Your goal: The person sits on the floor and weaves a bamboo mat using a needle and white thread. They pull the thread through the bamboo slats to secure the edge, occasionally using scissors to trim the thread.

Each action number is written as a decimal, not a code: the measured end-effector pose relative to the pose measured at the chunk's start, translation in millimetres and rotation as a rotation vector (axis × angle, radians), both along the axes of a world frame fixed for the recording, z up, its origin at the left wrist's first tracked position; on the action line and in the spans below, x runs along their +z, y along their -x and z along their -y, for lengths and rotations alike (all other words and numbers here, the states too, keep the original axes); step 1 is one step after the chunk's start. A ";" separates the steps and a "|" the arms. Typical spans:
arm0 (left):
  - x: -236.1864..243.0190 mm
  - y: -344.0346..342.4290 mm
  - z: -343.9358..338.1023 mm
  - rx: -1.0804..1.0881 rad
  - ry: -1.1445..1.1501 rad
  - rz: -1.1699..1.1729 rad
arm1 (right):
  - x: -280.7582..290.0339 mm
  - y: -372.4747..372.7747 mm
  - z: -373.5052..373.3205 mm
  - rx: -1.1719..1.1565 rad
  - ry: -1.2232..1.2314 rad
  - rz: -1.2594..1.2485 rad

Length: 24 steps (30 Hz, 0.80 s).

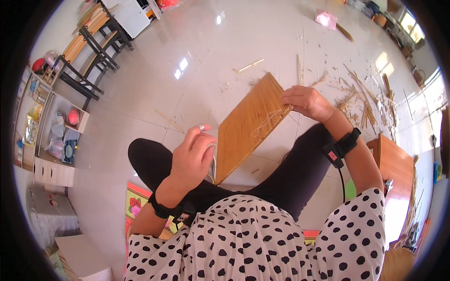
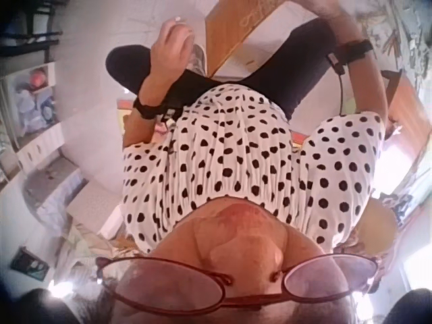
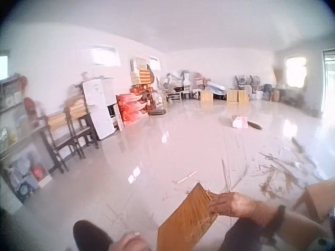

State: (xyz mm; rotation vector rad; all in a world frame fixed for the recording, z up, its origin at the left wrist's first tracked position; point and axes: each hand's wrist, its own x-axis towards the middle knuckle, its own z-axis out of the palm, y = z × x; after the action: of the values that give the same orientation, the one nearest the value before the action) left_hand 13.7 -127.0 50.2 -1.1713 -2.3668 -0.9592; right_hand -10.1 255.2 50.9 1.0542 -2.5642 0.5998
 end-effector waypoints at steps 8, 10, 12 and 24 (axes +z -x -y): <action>47.3 -1.2 4.8 -0.029 -0.199 -0.075 | 21.9 24.9 27.9 -0.268 0.281 -0.047; 50.6 4.9 -1.3 -0.047 -0.241 -0.069 | 33.7 27.7 50.8 -0.426 0.453 0.080; 45.0 22.2 -15.7 -0.067 -0.269 -0.055 | 34.8 37.9 62.1 -0.471 0.703 0.067; 51.4 86.7 -84.6 -0.121 -0.642 -0.263 | 51.1 -9.7 135.5 -0.624 0.835 -0.153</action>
State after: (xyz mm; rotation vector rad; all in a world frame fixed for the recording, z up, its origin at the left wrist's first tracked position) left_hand -73.0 -42.4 101.7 -1.0933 -1.6110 -1.3698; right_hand -0.3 119.6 102.0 0.0156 -1.9868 1.1727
